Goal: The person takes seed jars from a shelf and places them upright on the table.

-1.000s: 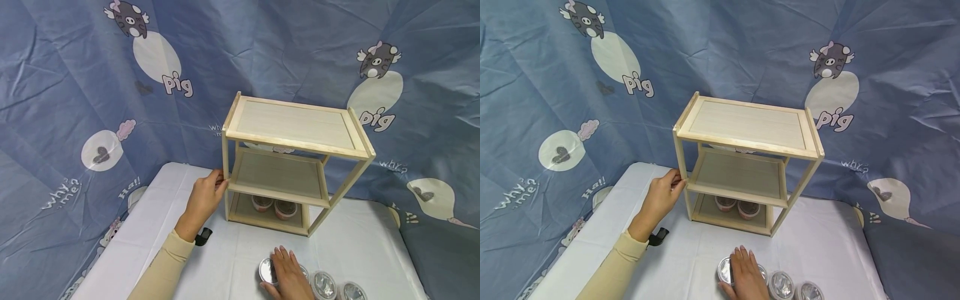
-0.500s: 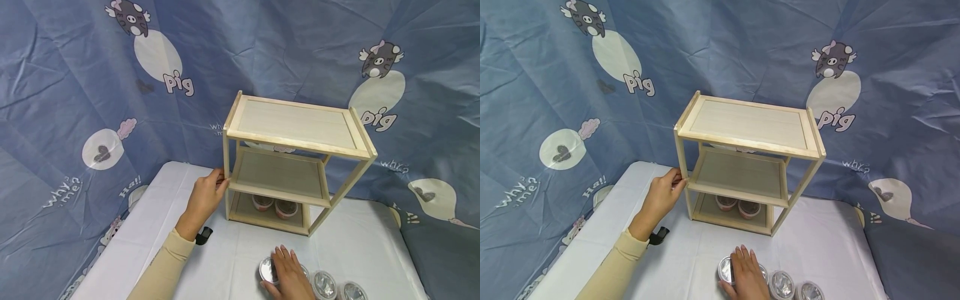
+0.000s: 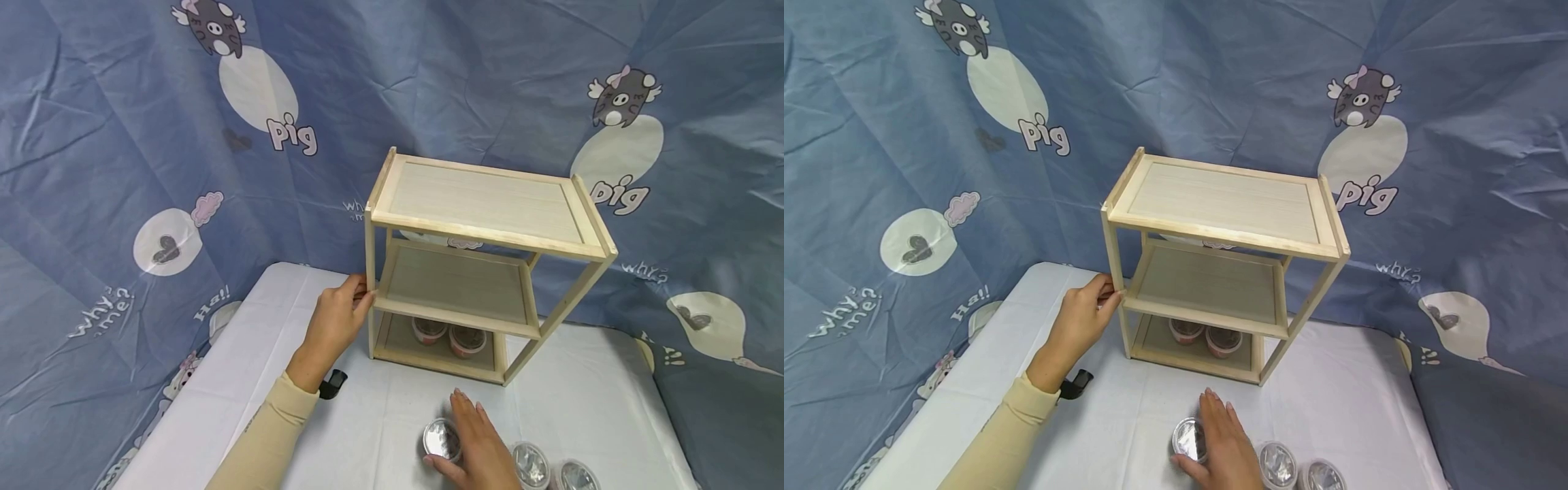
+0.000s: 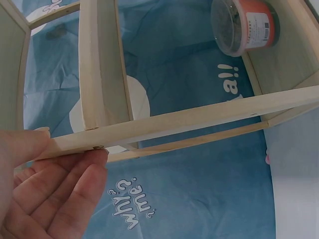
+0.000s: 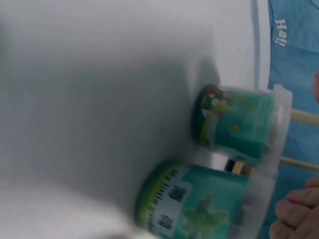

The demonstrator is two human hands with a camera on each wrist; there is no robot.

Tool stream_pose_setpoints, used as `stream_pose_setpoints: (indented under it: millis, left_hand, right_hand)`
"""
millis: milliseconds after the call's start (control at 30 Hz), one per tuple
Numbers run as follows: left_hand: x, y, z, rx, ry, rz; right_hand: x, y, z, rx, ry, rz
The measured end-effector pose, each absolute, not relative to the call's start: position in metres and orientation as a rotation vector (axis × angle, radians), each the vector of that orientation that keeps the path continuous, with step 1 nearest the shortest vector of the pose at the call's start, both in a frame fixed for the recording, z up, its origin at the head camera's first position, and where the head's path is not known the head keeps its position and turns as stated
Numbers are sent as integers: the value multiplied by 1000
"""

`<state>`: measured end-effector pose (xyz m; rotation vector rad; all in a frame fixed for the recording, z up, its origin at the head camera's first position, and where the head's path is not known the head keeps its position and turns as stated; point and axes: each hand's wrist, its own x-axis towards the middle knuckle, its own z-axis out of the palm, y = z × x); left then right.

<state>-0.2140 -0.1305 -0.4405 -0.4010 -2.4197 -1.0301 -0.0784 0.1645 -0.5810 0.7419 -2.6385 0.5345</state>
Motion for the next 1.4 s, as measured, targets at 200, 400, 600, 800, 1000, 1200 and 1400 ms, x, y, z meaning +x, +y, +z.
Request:
stream_pose_setpoints:
  millis: [200, 400, 600, 800, 1000, 1200, 1400]
  left_hand:
    - [-214, -132, -441, -398, -2416, -1028]
    - [-215, -132, -443, -392, -2418, -1016]
    - [-215, -132, -442, -402, -2418, -1003]
    - [-216, -133, -441, -397, -2413, -992]
    - [-216, -132, -441, -396, -2411, -999]
    - [-216, -130, -441, -408, -2419, -1008]
    - [-215, -131, -442, -412, -2410, -1009]
  right_hand:
    - [-87, 168, -569, 760, -2573, 548]
    - [-102, 175, -555, 725, -2575, 509]
    - [-123, 185, -539, 656, -2636, 494]
    - [-151, 192, -529, 648, -2688, 485]
    - [-178, 194, -528, 642, -2689, 529]
    - [-194, 196, -529, 536, -2785, 522]
    - [-210, 195, -534, 450, -2853, 589]
